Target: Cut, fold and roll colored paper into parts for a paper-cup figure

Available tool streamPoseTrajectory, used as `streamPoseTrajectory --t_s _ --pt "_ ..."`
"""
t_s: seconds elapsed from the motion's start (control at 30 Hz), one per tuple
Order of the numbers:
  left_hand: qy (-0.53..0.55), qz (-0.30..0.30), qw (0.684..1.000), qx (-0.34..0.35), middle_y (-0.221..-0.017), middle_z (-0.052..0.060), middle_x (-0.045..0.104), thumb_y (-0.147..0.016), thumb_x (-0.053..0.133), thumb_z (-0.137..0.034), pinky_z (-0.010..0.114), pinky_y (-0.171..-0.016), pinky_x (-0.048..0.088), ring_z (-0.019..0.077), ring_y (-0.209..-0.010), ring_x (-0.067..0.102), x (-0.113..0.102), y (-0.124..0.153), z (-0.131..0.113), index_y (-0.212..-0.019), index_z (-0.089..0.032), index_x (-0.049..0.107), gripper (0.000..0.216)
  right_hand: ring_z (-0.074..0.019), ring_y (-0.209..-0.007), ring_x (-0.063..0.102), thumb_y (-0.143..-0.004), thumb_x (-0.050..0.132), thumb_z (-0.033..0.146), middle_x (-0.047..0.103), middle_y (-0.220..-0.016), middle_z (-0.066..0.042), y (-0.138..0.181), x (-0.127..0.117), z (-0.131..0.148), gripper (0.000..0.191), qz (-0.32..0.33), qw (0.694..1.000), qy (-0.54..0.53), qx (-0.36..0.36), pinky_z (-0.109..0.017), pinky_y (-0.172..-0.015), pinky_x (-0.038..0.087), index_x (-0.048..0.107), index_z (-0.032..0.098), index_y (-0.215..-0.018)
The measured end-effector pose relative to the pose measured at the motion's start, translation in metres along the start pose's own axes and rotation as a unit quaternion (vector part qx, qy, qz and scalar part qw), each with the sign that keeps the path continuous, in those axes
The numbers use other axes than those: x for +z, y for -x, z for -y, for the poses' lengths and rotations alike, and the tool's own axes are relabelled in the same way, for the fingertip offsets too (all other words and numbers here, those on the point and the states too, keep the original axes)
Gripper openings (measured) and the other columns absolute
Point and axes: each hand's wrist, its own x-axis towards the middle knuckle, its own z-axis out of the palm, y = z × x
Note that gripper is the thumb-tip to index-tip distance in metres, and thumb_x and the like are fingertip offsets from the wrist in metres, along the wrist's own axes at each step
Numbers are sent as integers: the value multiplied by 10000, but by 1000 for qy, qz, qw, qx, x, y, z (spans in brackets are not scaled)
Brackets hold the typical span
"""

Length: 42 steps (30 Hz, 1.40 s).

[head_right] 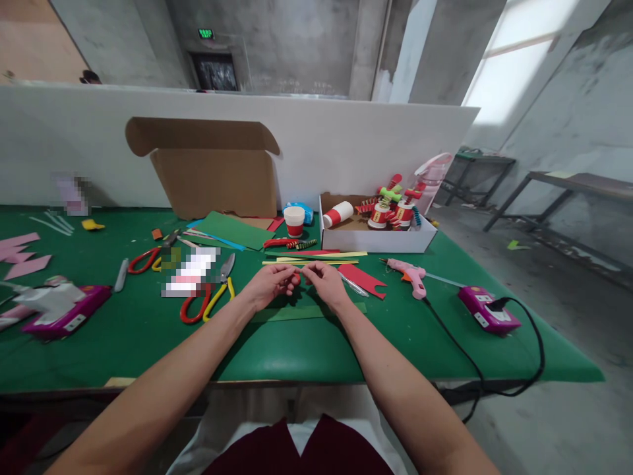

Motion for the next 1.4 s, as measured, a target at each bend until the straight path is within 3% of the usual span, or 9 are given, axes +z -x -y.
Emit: streamPoseTrajectory --t_s 0.2,0.6,0.77,0.9,1.0,1.13,1.27,1.4 --pt "-22 2 1000 11 -611 -8 598 -781 683 -261 176 -467 442 50 -468 516 0 0 -1 -863 -100 662 182 -124 -632 551 -762 598 470 656 -760 -21 -2 -1 -2 302 9 1000 -18 7 -274 -658 483 654 174 -786" --pt "-119 -2 991 55 -607 -18 618 -711 705 -213 183 -466 444 58 -468 521 1 -2 5 -886 -120 661 203 -113 -592 520 -749 619 427 614 -660 -4 -1 -1 0 262 7 1000 18 8 -262 -623 452 633 166 -729" --pt "-190 -43 975 104 -632 -4 638 -765 638 -264 195 -485 456 77 -491 542 -5 -5 2 -935 -130 664 218 -119 -585 508 -696 666 422 586 -638 7 -3 -2 -2 252 -9 999 37 -6 -261 -599 437 592 181 -701" --pt "-278 -124 939 162 -619 -5 628 -829 548 -355 203 -491 434 92 -493 528 -20 -9 -4 -882 -146 667 246 -128 -604 523 -776 554 482 582 -653 -4 -4 -3 -1 300 -6 999 38 -4 -266 -615 448 585 196 -690" --pt "-364 -152 897 197 -617 0 630 -816 559 -319 235 -555 441 124 -551 546 -28 -12 -4 -806 -163 676 196 -129 -591 508 -807 497 492 533 -605 8 -3 -3 0 335 -11 999 49 -16 -264 -607 436 535 203 -642" --pt "-469 -115 845 229 -802 36 706 -773 606 -227 292 -722 467 173 -726 606 -26 -13 2 -838 -184 704 124 -129 -574 480 -767 539 461 504 -590 26 -4 -2 -3 270 -14 997 72 -24 -263 -587 410 509 209 -676" --pt "-541 -51 800 255 -1027 66 708 -713 706 -227 345 -906 432 227 -967 603 -22 -14 11 -1013 -190 694 302 -131 -601 478 -723 576 425 543 -657 16 -4 -2 -5 224 -7 995 89 -40 -259 -585 399 539 204 -734" --pt "-588 -12 765 265 -995 60 711 -728 697 -201 355 -924 421 226 -970 599 -23 -17 16 -1013 -190 689 286 -131 -596 477 -765 519 434 539 -644 12 -5 -2 -4 240 -1 995 93 -40 -261 -589 390 553 199 -723"
